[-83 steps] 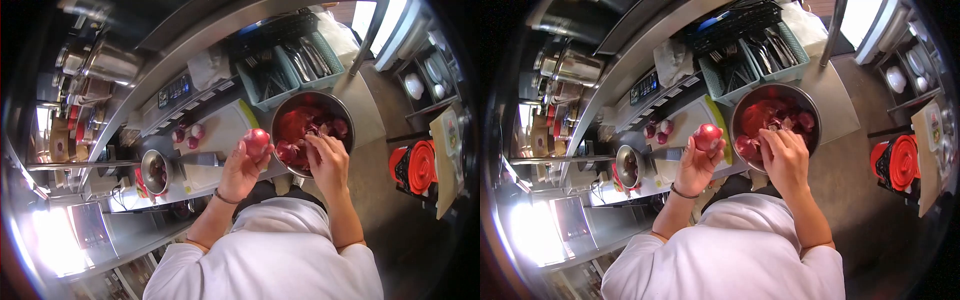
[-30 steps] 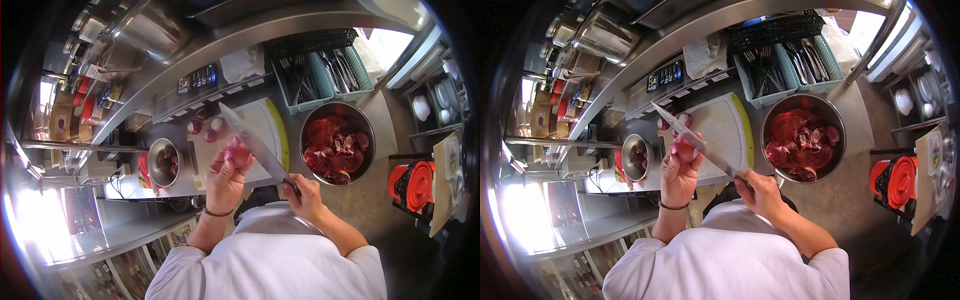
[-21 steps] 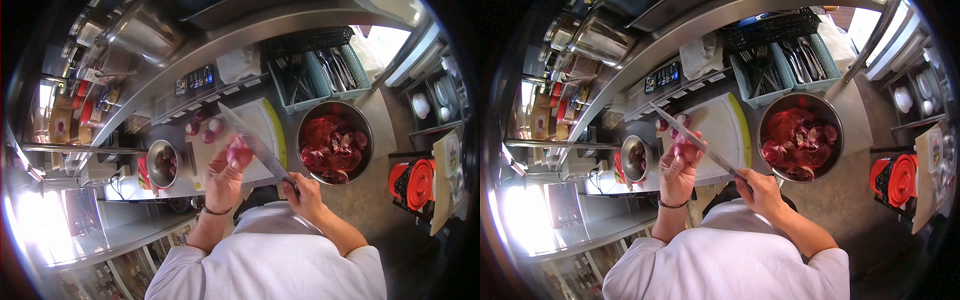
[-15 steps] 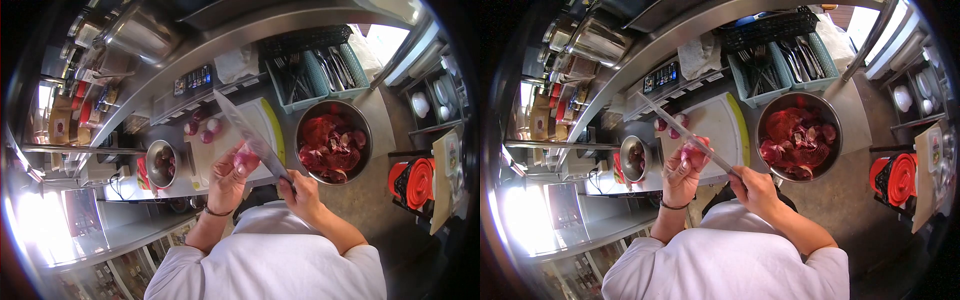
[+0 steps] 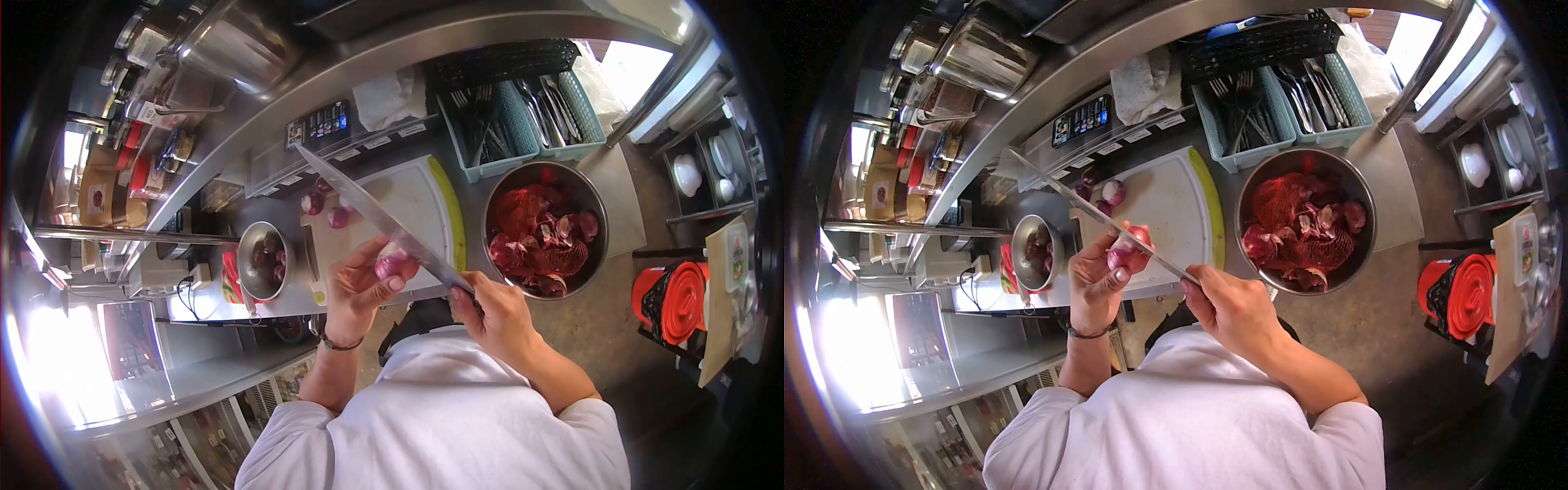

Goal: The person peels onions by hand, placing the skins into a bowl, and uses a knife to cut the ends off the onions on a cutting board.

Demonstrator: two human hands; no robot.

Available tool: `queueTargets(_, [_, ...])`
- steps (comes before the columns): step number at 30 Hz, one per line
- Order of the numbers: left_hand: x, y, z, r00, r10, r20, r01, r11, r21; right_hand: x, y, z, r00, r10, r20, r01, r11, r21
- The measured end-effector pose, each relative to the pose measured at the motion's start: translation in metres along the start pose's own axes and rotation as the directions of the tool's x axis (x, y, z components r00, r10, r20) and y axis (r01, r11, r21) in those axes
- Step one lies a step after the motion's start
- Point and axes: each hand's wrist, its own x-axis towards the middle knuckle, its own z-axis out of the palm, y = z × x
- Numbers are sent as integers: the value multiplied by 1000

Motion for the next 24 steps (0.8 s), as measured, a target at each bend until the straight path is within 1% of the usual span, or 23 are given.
queueTargets(1, [-1, 2, -1, 1000, -20, -17, 20, 999, 32, 0, 0, 1, 1000, -1, 1, 1, 1000, 0])
queueTargets(3, [-2, 3, -3, 999, -41, -35, 43, 997, 63, 1, 3, 3, 998, 24, 66, -25, 1000, 6])
queueTargets(6, [-2, -1, -12, 999, -21, -43, 24, 998, 63, 5, 0, 10, 998, 42, 42, -44, 997, 61])
queueTargets(8, [-6, -3, -20, 996, -76, -53, 82, 989, 121, 6, 1, 16, 997, 49, 63, -53, 997, 60])
queueTargets(9, [-9, -3, -20, 995, -76, -59, 83, 989, 120, 6, 1, 17, 995, 60, 83, -65, 996, 58])
queueTargets(12, [-12, 1, -23, 992, -62, -107, 71, 994, 80, 7, -7, 19, 991, 88, 100, -97, 991, 88])
queueTargets(13, [-12, -1, -31, 990, -38, -136, 54, 992, 111, 6, -6, 21, 991, 80, 108, -90, 992, 91])
queueTargets(15, [-15, -1, -44, 985, -9, -171, 35, 988, 150, 2, 0, 28, 990, 127, 61, -134, 982, 132])
queueTargets(16, [-15, 2, -51, 982, 2, -189, 14, 996, 85, 1, 4, 30, 991, 121, 63, -128, 982, 138])
queueTargets(17, [-15, 4, -55, 978, 10, -207, -6, 1000, 20, -2, 9, 32, 986, 157, 64, -162, 982, 100])
queueTargets(18, [-17, 5, -56, 980, 32, -199, -34, 999, -6, -3, 14, 36, 979, 194, 65, -198, 978, 60])
queueTargets(19, [-19, 6, -56, 979, 32, -202, -34, 999, -5, -3, 16, 42, 979, 193, 68, -197, 978, 61])
queueTargets(20, [-21, 6, -54, 991, -8, -130, -17, 982, -186, -4, 20, 49, 968, 233, 90, -219, 966, -136])
queueTargets(21, [-22, 6, -53, 998, -35, -50, 14, 933, -361, -5, 24, 56, 956, 276, 103, -229, 916, -330])
queueTargets(22, [-21, 4, -50, 999, -52, 5, 50, 915, -401, -7, 32, 64, 955, 278, 103, -230, 915, -332])
queueTargets(23, [-18, 2, -45, 999, -53, 8, 52, 913, -405, -8, 42, 73, 922, 354, 155, -262, 869, -420])
queueTargets(24, [-15, 2, -38, 996, -78, 38, 87, 880, -468, -7, 50, 80, 880, 431, 197, -285, 813, -507])
